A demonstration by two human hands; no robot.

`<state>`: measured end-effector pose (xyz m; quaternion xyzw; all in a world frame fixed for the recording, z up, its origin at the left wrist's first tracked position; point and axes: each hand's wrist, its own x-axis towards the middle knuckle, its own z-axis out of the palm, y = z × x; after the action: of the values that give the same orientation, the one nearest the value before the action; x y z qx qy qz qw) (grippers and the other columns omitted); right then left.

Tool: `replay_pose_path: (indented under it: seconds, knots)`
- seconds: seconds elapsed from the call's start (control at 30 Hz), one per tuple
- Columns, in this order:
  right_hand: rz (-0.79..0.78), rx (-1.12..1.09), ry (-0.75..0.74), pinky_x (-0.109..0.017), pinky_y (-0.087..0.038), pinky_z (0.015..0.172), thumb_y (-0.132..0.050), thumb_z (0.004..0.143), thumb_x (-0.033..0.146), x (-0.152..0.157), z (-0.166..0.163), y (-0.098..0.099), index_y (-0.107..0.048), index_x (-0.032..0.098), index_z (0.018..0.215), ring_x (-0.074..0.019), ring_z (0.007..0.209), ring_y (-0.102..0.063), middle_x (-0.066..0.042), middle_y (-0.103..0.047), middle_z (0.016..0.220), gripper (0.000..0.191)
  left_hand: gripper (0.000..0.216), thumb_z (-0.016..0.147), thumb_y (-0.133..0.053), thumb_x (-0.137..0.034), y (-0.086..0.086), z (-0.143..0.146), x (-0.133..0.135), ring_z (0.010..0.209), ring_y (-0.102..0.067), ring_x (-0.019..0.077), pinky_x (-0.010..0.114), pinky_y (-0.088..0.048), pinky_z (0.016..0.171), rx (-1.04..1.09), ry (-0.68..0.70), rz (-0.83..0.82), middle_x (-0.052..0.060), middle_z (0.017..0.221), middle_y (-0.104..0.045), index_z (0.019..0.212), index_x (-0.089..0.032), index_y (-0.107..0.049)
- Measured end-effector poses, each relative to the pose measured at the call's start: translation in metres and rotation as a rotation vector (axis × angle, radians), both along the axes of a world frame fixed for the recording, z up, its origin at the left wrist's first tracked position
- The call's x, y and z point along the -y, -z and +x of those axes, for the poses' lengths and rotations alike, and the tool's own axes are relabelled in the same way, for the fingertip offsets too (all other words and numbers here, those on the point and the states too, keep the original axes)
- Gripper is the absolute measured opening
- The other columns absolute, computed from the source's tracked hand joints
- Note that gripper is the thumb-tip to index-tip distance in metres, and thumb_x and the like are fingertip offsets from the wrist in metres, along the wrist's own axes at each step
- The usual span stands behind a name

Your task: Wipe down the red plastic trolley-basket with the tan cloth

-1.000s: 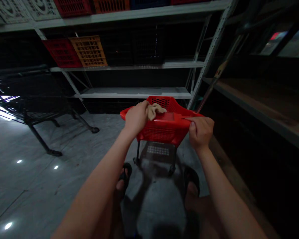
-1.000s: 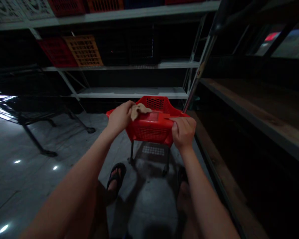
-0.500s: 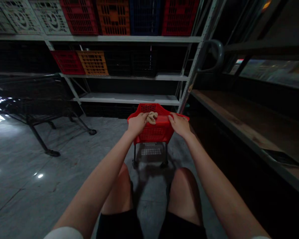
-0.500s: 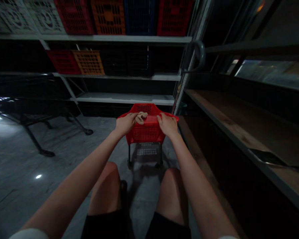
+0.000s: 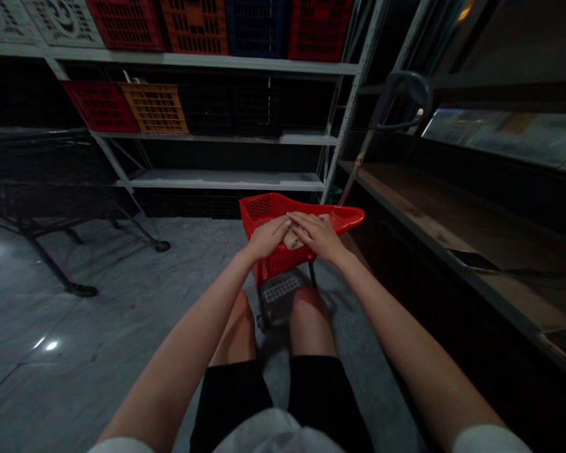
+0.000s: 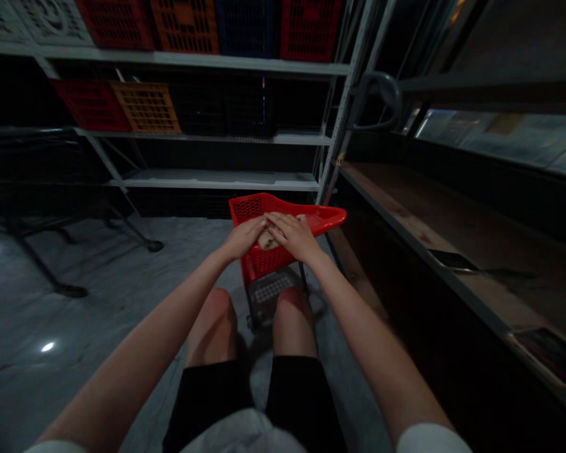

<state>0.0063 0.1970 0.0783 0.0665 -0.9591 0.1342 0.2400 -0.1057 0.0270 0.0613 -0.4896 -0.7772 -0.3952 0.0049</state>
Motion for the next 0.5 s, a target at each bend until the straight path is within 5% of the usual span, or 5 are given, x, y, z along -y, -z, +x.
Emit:
replay_pose_path:
  seconds: [0.13, 0.33, 0.5]
  knots:
    - [0.086, 0.045, 0.001, -0.049, -0.04, 0.107, -0.05, 0.105, 0.04, -0.034, 0.014, -0.001, -0.064, 0.026, 0.141, -0.0302, 0.133, -0.058, -0.011, -0.068, 0.144, 0.041, 0.049, 0.111, -0.029, -0.039, 0.007, 0.014, -0.012, 0.14, -0.058, 0.021, 0.039, -0.043, 0.121, 0.064, -0.069, 0.224, 0.008, 0.15, -0.063, 0.143, -0.022, -0.061]
    - [-0.009, 0.038, 0.288, -0.045, -0.049, 0.101, -0.059, 0.093, 0.028, -0.105, 0.014, -0.006, -0.069, 0.014, 0.117, -0.03, 0.116, -0.063, -0.018, -0.072, 0.122, 0.029, 0.045, 0.11, -0.035, -0.035, 0.001, 0.032, -0.017, 0.11, -0.074, 0.0211, 0.032, -0.054, 0.1, 0.026, -0.181, 0.04, 0.003, 0.114, -0.081, 0.132, -0.027, -0.073]
    - [-0.222, 0.076, 0.503, -0.043, -0.054, 0.097, -0.051, 0.088, 0.013, -0.128, 0.015, -0.014, -0.059, 0.011, 0.14, -0.0273, 0.109, -0.068, -0.017, -0.073, 0.129, 0.053, 0.046, 0.107, -0.038, -0.032, 0.01, 0.044, -0.009, 0.103, -0.076, 0.0202, 0.029, -0.053, 0.093, -0.122, -0.188, 0.023, 0.004, 0.11, -0.083, 0.112, -0.026, -0.084]
